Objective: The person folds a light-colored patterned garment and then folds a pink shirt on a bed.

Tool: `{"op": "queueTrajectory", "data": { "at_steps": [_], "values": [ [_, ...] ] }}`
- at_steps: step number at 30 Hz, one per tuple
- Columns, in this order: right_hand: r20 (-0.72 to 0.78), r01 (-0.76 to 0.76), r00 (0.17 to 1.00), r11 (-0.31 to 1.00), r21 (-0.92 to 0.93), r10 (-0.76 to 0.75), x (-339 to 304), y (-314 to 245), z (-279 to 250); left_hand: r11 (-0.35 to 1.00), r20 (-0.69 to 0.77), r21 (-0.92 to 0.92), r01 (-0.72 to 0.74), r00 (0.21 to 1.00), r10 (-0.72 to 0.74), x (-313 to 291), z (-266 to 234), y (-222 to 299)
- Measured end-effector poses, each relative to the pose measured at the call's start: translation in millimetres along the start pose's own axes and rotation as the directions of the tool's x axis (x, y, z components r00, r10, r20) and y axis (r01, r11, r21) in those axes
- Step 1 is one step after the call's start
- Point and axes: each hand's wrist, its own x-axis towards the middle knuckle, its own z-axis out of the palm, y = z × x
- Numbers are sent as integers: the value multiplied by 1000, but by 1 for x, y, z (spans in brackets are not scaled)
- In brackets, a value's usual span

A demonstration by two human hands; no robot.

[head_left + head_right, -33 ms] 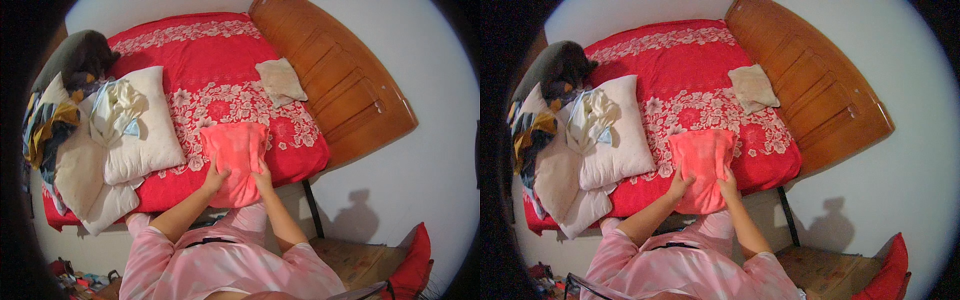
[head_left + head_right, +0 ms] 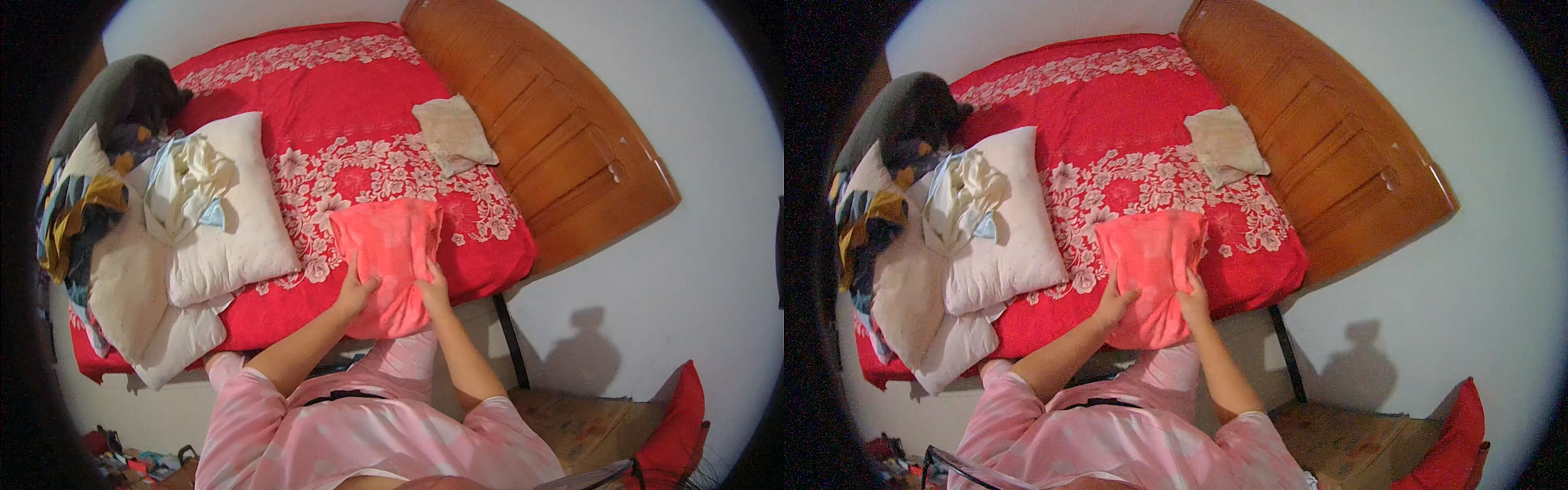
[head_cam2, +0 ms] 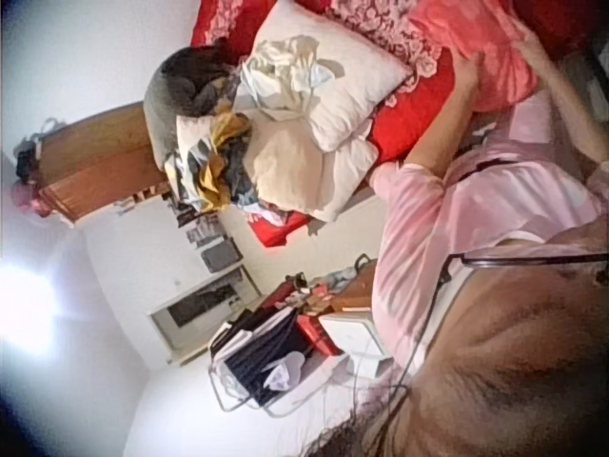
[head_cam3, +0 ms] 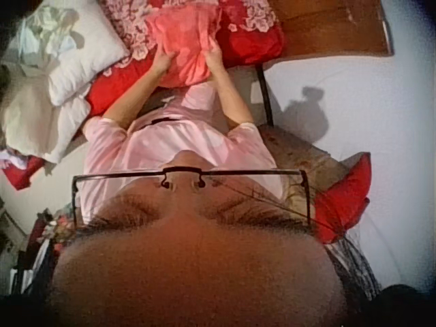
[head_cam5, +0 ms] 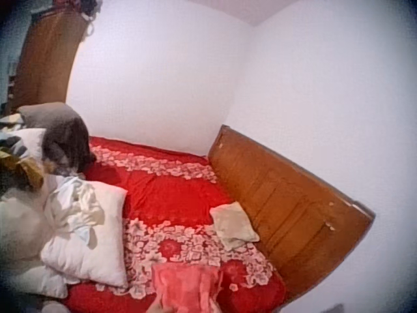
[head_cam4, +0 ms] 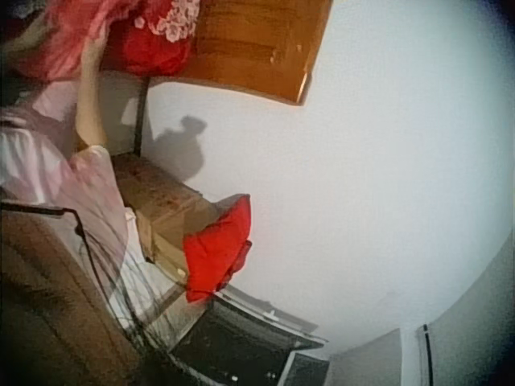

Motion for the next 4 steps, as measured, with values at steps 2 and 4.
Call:
{"op": "queueTrajectory", "data": {
  "at_steps": [2, 4],
  "values": [
    [-30, 21, 999, 993, -118, -25, 19, -9, -38, 995, 60, -101, -3, 998, 9, 23, 30, -9],
    [-55, -22, 998, 1000, 2, 22, 45, -23, -72, 977, 94, 177, -117, 990, 101, 58, 57, -12]
  ]
}}
